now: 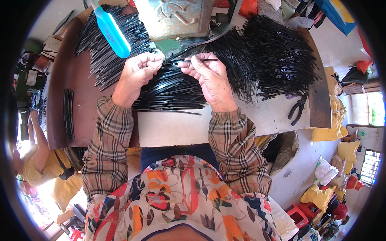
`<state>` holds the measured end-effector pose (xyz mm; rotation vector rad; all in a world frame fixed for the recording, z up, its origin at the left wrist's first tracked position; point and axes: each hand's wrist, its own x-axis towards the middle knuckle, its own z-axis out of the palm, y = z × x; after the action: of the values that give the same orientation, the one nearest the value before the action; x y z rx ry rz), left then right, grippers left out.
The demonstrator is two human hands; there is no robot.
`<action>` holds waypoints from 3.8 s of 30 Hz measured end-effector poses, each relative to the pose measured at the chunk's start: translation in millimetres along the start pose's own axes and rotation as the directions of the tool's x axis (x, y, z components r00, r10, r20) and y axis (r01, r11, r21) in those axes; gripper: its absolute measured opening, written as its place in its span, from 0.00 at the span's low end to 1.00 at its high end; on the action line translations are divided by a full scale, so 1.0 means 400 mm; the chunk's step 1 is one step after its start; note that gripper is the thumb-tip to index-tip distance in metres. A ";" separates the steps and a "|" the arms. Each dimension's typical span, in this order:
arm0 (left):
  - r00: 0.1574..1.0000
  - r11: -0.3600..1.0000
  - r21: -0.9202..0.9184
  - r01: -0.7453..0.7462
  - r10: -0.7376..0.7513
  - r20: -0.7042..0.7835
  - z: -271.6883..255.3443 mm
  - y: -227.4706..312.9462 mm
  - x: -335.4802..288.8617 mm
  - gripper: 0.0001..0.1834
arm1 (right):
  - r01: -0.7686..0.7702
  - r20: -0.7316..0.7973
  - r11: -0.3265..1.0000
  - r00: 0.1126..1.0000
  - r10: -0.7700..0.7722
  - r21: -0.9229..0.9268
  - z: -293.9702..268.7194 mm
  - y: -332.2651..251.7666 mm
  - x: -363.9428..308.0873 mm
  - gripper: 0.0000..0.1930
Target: The person assembles umbrella rib pieces by taking wire rods and small joints from piles on the workbench and fastening them together using a benchtop machine.
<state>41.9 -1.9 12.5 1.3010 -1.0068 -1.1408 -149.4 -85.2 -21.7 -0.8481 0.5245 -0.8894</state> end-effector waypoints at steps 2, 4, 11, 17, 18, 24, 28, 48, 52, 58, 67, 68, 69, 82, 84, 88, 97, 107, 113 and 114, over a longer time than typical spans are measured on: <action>1.000 1.000 -0.010 0.024 -0.024 0.018 0.002 0.005 0.004 0.09 | 0.008 -0.003 1.000 1.000 -0.008 0.009 0.001 -0.003 -0.001 0.06; 0.997 0.996 -0.054 0.070 -0.067 0.047 0.005 0.009 0.005 0.08 | 0.032 -0.015 0.999 0.999 -0.032 0.010 0.004 -0.004 -0.002 0.05; 0.994 0.992 -0.072 0.106 -0.102 0.048 0.009 0.010 0.010 0.08 | 0.056 -0.019 0.998 0.998 -0.055 0.006 0.000 0.000 -0.001 0.05; 0.999 0.998 -0.026 -0.049 0.048 -0.018 0.022 0.002 0.023 0.11 | 0.005 -0.045 1.000 0.999 -0.003 0.028 -0.004 -0.006 0.008 0.05; 0.999 0.999 0.005 -0.038 0.038 -0.018 0.026 0.006 0.027 0.11 | 0.010 -0.059 1.000 0.998 -0.008 0.023 -0.005 -0.007 0.008 0.06; 0.997 0.997 0.020 -0.075 0.075 0.000 0.016 0.012 0.060 0.11 | 0.052 -0.076 0.998 0.996 -0.049 0.044 -0.004 -0.012 0.038 0.06; 0.994 0.994 -0.018 -0.112 0.112 -0.008 0.016 0.008 0.080 0.11 | 0.105 -0.076 0.993 0.992 -0.101 0.044 -0.007 -0.008 0.056 0.06; 0.976 0.996 -0.023 0.085 -0.079 0.205 -0.051 -0.018 0.148 0.15 | 0.107 -0.127 0.994 0.986 -0.109 -0.017 -0.007 -0.017 0.061 0.08; 0.963 0.981 0.043 0.187 -0.192 0.190 -0.043 -0.017 0.160 0.17 | 0.110 -0.140 0.993 0.984 -0.113 -0.032 -0.009 -0.021 0.061 0.08; 0.950 0.998 -0.020 0.057 -0.048 0.308 -0.078 -0.031 0.161 0.16 | 0.097 -0.114 0.995 0.989 -0.096 0.006 -0.002 -0.028 0.061 0.10; 0.995 0.982 0.187 0.039 -0.056 0.086 0.011 0.100 -0.013 0.08 | 0.009 -0.166 0.998 0.986 0.001 0.060 -0.004 -0.046 -0.057 0.09; 0.995 0.996 0.056 0.067 -0.071 0.074 -0.002 0.097 -0.035 0.10 | 0.008 -0.158 0.998 0.987 0.001 0.058 0.007 -0.045 -0.076 0.09; 0.995 0.994 -0.073 0.086 -0.083 0.052 -0.017 0.100 -0.067 0.12 | 0.003 -0.139 0.998 0.990 0.006 0.060 0.026 -0.042 -0.095 0.08; 0.945 0.765 -0.608 -0.212 0.003 -0.326 0.022 -0.014 -0.177 0.15 | -0.074 -0.070 0.989 0.994 0.083 0.125 0.188 0.099 -0.187 0.05; 0.948 0.725 -0.656 -0.209 -0.014 -0.318 0.023 -0.017 -0.178 0.16 | -0.098 -0.062 0.988 0.992 0.106 0.118 0.199 0.105 -0.190 0.05; 0.940 0.668 -0.707 -0.231 -0.034 -0.339 0.024 -0.020 -0.188 0.15 | -0.154 -0.036 0.984 0.987 0.158 0.095 0.211 0.119 -0.204 0.05; 0.881 0.717 -0.597 -0.358 0.049 -0.470 -0.027 -0.031 -0.211 0.13 | -0.231 0.110 0.973 0.967 0.231 -0.012 0.221 0.144 -0.207 0.08; 0.760 0.650 -0.572 -0.500 0.012 -0.650 -0.085 -0.027 -0.250 0.12 | -0.173 0.121 0.978 0.975 0.186 -0.114 0.212 0.151 -0.214 0.11; 0.728 0.686 -0.548 -0.479 -0.038 -0.684 -0.081 -0.021 -0.259 0.12 | -0.138 0.119 0.984 0.981 0.151 -0.114 0.202 0.155 -0.215 0.10; 0.719 0.698 -0.538 -0.473 -0.048 -0.694 -0.081 -0.021 -0.259 0.12 | -0.137 0.118 0.984 0.982 0.150 -0.110 0.203 0.155 -0.217 0.10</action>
<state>54.7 106.4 9.9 0.8028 -0.1282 -0.6342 -110.9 43.1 -20.9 -0.9404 0.5172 -0.6767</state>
